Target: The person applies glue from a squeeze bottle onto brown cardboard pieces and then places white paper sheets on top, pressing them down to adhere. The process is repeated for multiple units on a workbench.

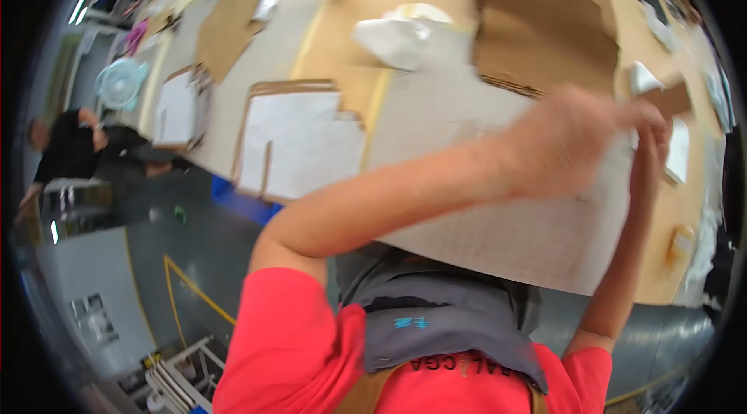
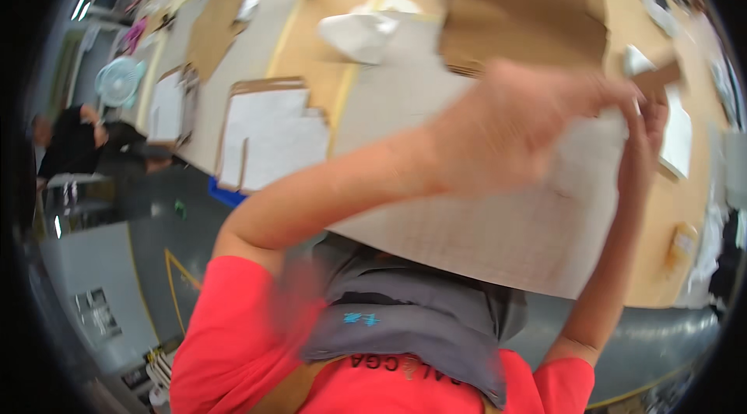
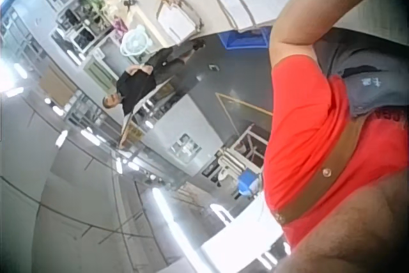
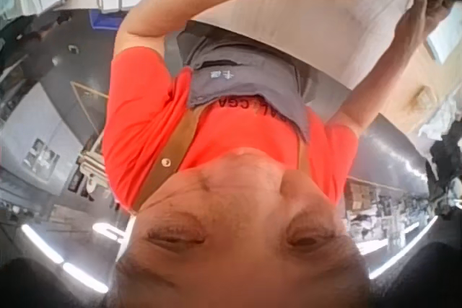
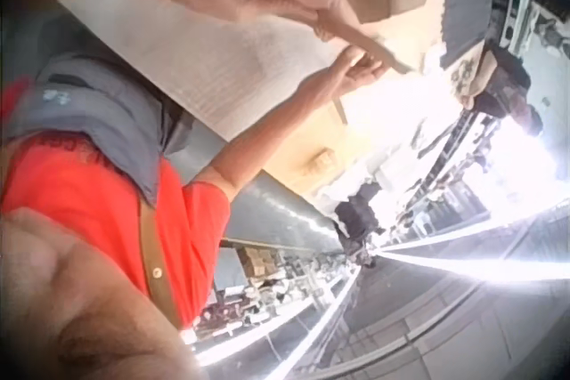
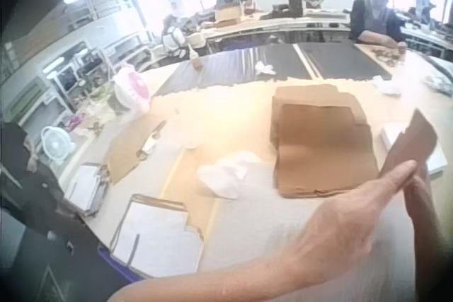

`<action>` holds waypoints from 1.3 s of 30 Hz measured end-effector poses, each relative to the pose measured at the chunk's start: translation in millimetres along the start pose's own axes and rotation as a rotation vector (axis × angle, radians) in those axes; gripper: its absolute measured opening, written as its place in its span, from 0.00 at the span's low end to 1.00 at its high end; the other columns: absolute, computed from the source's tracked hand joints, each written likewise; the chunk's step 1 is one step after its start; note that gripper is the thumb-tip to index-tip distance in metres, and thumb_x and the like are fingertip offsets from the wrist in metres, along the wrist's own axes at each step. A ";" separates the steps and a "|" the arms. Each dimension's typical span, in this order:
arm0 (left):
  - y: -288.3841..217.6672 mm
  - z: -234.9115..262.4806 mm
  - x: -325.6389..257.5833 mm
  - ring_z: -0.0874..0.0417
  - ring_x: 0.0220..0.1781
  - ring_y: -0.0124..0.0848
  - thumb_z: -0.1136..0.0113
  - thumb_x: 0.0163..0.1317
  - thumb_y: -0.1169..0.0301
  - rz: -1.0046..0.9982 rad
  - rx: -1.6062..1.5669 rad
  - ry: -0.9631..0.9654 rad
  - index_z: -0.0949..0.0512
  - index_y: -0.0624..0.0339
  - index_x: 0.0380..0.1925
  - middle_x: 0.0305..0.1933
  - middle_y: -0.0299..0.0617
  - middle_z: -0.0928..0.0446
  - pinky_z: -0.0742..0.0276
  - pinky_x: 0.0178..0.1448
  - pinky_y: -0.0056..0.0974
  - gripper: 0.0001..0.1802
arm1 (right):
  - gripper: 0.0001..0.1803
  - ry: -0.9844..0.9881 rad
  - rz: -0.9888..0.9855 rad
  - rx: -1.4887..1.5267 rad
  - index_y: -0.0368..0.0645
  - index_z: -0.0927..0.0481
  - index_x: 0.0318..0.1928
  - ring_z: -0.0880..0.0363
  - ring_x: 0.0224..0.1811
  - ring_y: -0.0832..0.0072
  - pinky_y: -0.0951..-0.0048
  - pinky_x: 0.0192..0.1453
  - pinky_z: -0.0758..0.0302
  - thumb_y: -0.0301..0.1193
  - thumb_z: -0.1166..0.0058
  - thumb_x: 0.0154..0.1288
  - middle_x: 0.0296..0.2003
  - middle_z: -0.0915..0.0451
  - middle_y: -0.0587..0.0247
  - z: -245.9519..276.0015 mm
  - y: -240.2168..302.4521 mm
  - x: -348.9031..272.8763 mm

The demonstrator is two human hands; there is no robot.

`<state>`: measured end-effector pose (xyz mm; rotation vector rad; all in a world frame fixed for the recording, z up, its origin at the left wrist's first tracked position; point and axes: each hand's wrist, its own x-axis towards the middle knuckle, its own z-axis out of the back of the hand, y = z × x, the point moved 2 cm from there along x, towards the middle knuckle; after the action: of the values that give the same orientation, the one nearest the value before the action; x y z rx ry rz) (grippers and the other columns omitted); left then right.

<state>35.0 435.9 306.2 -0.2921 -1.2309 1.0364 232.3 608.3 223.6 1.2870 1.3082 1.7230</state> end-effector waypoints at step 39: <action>14.9 -65.1 -131.5 0.44 0.79 0.45 0.49 0.68 0.42 0.105 0.425 0.625 0.36 0.51 0.72 0.77 0.49 0.43 0.52 0.81 0.54 0.38 | 0.33 -0.267 -0.687 -0.433 0.44 0.23 0.60 0.18 0.52 0.71 0.71 0.52 0.22 0.53 0.36 0.63 0.50 0.17 0.59 381.2 10.0 -55.2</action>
<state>88.4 363.4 189.3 -0.3179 -0.4246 1.1523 609.2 688.1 229.0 0.6733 0.9848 1.2007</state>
